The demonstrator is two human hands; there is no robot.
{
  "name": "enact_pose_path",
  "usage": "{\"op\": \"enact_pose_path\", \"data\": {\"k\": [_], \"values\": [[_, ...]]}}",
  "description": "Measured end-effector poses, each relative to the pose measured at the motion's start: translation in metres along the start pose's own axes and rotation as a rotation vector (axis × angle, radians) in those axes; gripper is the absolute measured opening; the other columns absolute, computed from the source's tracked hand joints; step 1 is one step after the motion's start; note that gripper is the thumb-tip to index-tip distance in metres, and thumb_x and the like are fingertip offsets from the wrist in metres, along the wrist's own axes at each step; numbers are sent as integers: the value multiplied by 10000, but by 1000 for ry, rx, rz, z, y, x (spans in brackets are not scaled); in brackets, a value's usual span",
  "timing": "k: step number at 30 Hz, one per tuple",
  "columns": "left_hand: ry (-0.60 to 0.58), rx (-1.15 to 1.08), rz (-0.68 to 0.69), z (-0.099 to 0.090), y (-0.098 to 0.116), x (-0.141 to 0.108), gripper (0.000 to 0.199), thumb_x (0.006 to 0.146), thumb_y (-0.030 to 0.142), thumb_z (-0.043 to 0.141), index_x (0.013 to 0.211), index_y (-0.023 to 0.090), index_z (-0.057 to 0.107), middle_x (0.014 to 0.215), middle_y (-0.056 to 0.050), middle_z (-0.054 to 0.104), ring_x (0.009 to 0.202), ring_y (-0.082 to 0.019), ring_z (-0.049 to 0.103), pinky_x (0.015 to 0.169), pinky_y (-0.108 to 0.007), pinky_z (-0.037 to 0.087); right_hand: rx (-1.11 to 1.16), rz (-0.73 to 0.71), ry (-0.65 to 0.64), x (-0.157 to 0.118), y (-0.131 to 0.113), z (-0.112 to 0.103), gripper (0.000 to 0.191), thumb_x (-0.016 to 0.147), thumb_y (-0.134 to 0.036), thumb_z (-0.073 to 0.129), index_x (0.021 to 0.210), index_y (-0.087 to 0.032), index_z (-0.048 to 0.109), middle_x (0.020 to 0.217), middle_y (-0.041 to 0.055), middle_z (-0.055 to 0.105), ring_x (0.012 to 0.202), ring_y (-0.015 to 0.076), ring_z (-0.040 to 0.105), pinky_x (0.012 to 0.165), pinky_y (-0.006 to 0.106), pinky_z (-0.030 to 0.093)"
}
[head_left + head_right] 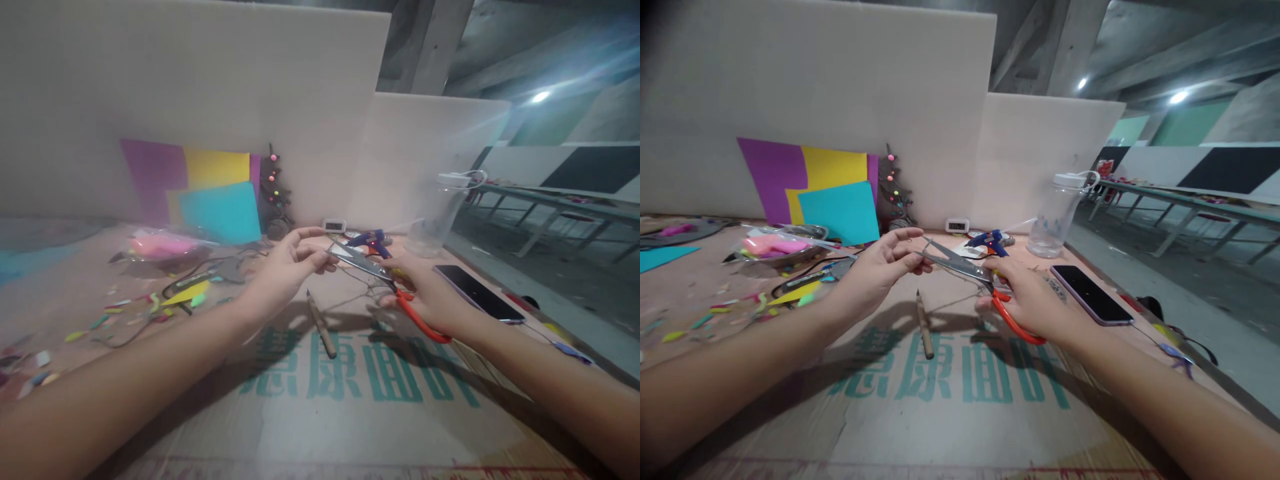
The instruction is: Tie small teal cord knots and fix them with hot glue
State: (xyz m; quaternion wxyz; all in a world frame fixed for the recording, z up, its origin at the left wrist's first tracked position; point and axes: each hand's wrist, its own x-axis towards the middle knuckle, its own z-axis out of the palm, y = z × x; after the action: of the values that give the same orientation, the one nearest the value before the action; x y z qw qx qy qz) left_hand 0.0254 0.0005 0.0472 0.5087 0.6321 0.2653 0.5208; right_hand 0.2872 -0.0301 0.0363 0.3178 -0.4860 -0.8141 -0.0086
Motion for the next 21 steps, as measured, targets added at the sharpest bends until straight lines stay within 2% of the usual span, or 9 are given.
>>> {"op": "enact_pose_path", "data": {"k": [3, 9, 16, 21], "values": [[3, 34, -10, 5, 3, -3, 355, 859, 162, 627, 1187, 152, 490, 800, -5, 703, 755, -134, 677, 707, -251, 480, 16, -7, -122, -1, -7, 1, 544, 745, -430, 725, 1240, -246, 595, 1213, 96, 642, 1020, 281, 632, 831, 392, 517], [-36, 22, -65, 11, 1, -6, 371, 842, 94, 609, 1187, 163, 489, 776, 5, 694, 731, -129, 681, 715, -252, 494, 146, -11, -171, -2, -12, 6, 477, 773, -404, 700, 1206, -232, 597, 1212, 87, 642, 1034, 270, 624, 870, 398, 502], [-80, 49, -46, 10, 3, -8, 376, 851, 144, 623, 1199, 159, 482, 767, -15, 716, 755, -143, 683, 725, -263, 490, 127, 30, -138, -3, -10, 8, 460, 769, -380, 704, 1189, -216, 614, 1109, 77, 679, 970, 259, 644, 831, 368, 512], [-90, 59, -26, 9, 2, -8, 382, 851, 183, 640, 1202, 165, 489, 811, -30, 727, 782, -160, 691, 746, -282, 493, 40, 46, -79, -3, -13, 4, 457, 759, -394, 716, 1163, -195, 638, 1121, 105, 683, 983, 292, 643, 816, 392, 520]]}}
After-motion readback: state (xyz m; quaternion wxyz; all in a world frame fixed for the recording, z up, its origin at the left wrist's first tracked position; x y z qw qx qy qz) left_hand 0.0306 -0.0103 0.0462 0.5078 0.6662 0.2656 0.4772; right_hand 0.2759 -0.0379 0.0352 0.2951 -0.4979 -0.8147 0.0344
